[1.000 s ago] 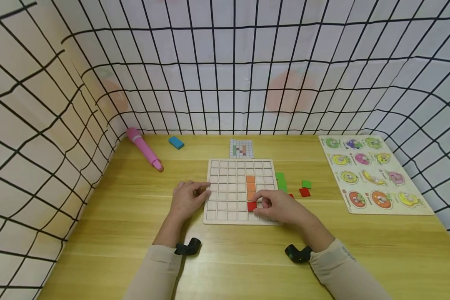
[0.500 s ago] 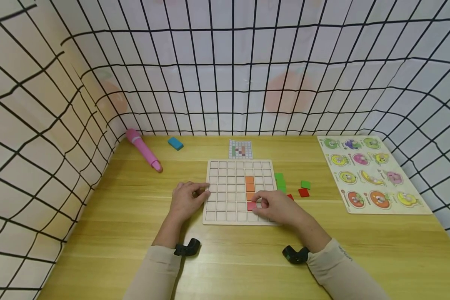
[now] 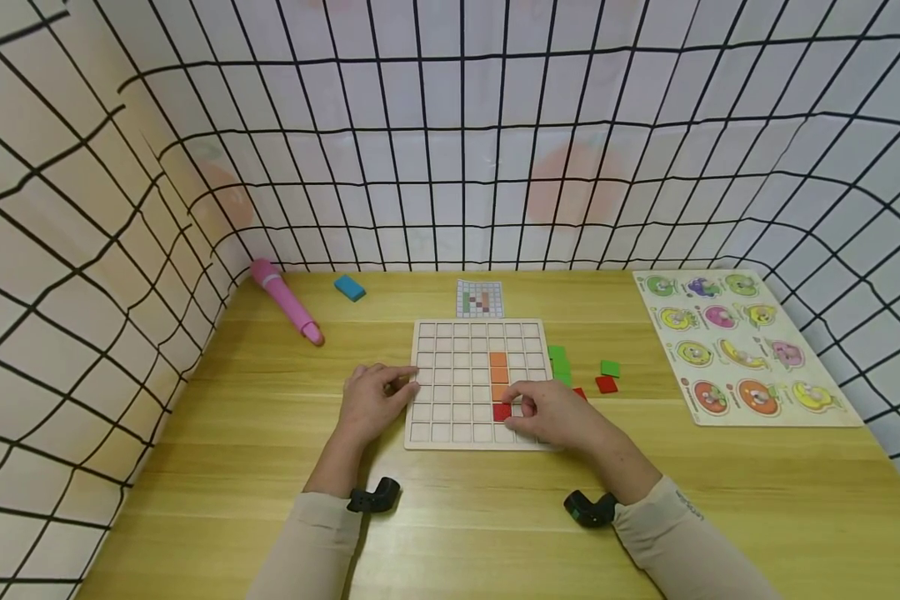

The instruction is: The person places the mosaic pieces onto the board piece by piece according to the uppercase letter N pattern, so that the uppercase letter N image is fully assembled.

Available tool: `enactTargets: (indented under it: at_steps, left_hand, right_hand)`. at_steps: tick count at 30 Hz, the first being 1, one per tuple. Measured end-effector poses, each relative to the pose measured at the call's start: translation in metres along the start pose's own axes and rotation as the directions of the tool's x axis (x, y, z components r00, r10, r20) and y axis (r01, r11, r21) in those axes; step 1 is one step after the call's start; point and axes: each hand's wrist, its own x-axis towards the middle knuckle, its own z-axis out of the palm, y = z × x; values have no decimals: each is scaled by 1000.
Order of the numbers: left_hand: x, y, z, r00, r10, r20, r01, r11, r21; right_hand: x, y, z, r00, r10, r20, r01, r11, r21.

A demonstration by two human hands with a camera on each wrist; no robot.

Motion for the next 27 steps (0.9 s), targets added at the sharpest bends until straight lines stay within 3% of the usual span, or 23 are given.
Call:
enactTargets:
  at_steps: [4, 12, 18, 23, 27]
  left_hand:
    - [2, 1, 0, 1000, 4, -5, -4, 1000, -5]
    - [7, 3, -2, 1000, 19, -15, -19, 1000, 1]
    - [4, 1, -2, 1000, 22, -17, -22, 1000, 16]
    - [-2, -2, 4, 1000, 11, -8, -11, 1000, 5]
    - [0, -1, 3, 1000, 4, -9, -4, 1000, -1]
  right_hand:
    - [1, -1, -2, 1000, -1, -6, 1, 1000, -3]
    - [-2, 7, -23, 999, 32, -9, -31, 992, 123]
    - [-10, 28, -47, 998, 26, -60, -20, 994, 111]
    - [-18, 52, -59, 998, 44, -51, -39, 995, 90]
    - [-22, 66, -70, 995, 91, -32, -88, 992, 88]
